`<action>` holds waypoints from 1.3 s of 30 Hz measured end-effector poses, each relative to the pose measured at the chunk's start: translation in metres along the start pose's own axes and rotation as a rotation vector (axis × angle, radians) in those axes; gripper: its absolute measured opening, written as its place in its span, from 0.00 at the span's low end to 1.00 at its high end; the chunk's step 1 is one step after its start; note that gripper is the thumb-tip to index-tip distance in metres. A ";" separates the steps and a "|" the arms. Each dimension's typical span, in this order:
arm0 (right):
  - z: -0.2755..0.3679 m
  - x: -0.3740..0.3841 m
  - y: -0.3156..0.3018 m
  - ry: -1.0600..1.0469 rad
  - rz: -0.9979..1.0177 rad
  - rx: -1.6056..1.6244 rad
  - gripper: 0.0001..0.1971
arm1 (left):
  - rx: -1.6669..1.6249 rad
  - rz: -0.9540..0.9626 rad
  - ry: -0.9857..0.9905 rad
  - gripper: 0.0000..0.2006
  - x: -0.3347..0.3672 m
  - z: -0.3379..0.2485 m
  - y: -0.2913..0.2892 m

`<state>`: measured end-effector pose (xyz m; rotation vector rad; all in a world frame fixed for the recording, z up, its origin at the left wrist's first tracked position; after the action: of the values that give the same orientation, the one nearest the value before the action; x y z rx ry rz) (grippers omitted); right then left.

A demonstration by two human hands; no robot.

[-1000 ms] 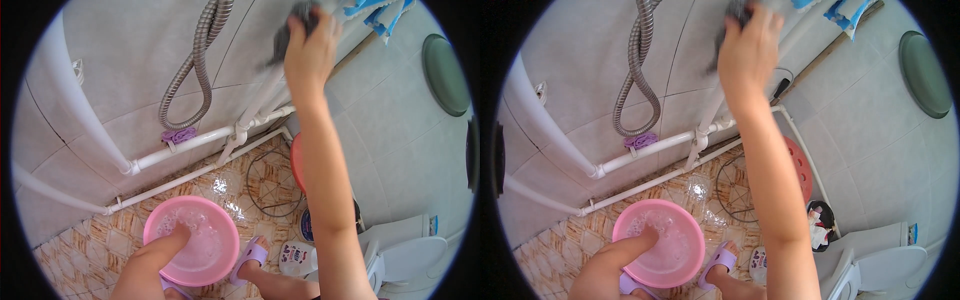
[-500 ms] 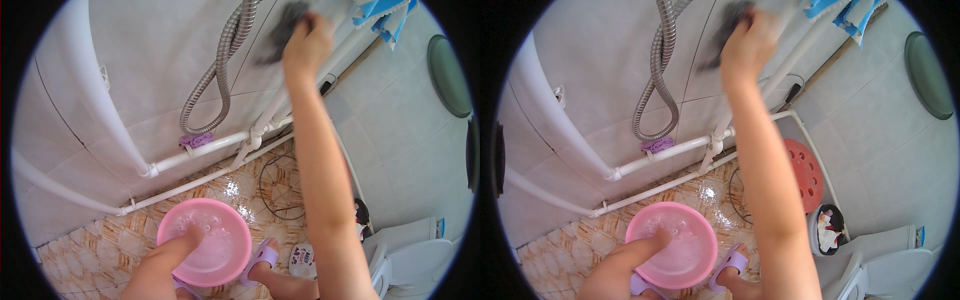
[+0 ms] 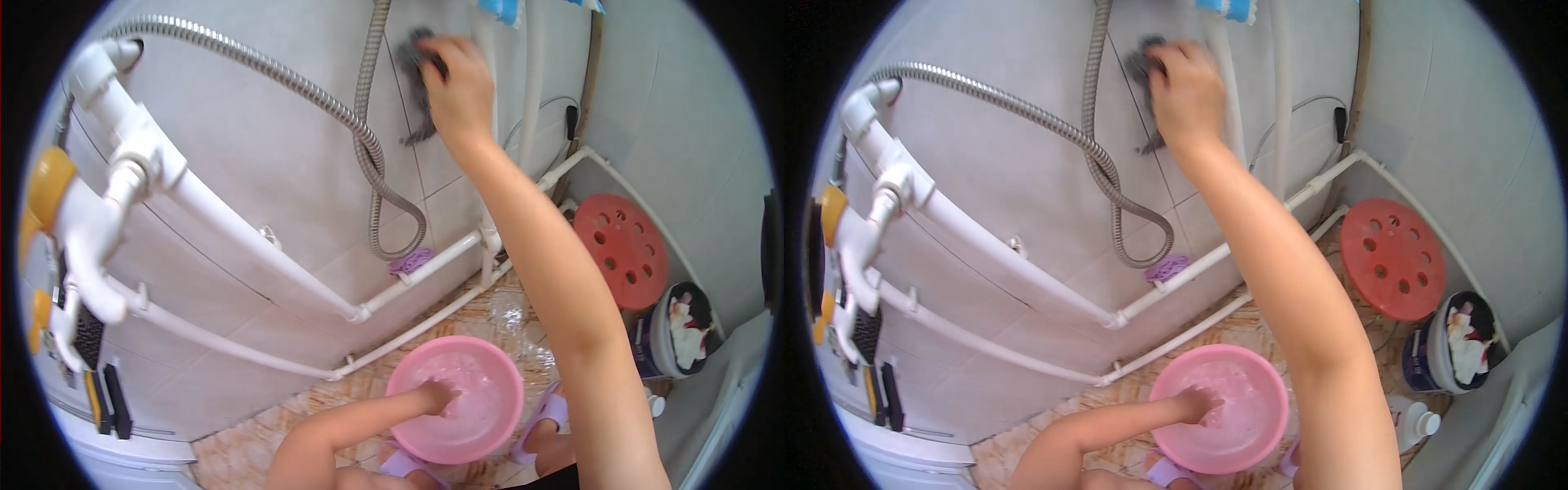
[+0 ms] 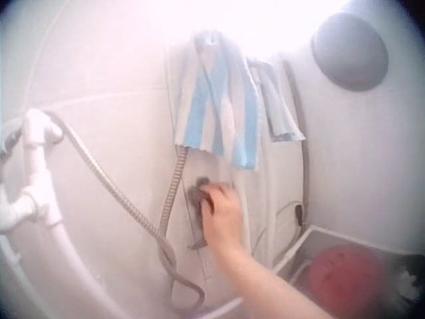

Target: The person scrubs bathroom pipes and wall tiles using a steel scouring pad, repeatedly dipping and rinsing the pad in a basin of soapy water.

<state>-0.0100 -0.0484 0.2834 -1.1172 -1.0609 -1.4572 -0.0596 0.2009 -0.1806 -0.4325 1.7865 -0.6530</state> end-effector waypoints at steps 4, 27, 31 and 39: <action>0.031 0.005 0.015 -0.124 -0.018 0.135 0.09 | -0.068 -0.097 -0.030 0.39 -0.051 -0.007 -0.020; 0.010 -0.062 0.007 -0.077 0.205 0.092 0.09 | -0.248 -0.467 -0.189 0.33 -0.173 -0.060 -0.124; 0.010 -0.011 0.011 -0.047 0.234 0.022 0.09 | -0.319 -0.501 -0.100 0.33 -0.169 -0.060 -0.141; 0.027 -0.076 0.014 -0.147 0.352 -0.030 0.13 | -0.310 -0.469 -0.063 0.34 -0.161 -0.061 -0.145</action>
<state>0.0151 -0.0099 0.2153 -1.3721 -0.8892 -1.1283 -0.0737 0.1957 0.0447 -1.0930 1.7417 -0.6720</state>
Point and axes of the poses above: each hand's wrist, its own x-axis towards the middle knuckle, its own y-axis out of the palm, z = x × y, the point moved 6 cm from there along x, towards the middle knuckle, and after that the axes turned 3 degrees about -y, right-handed, at the moved point
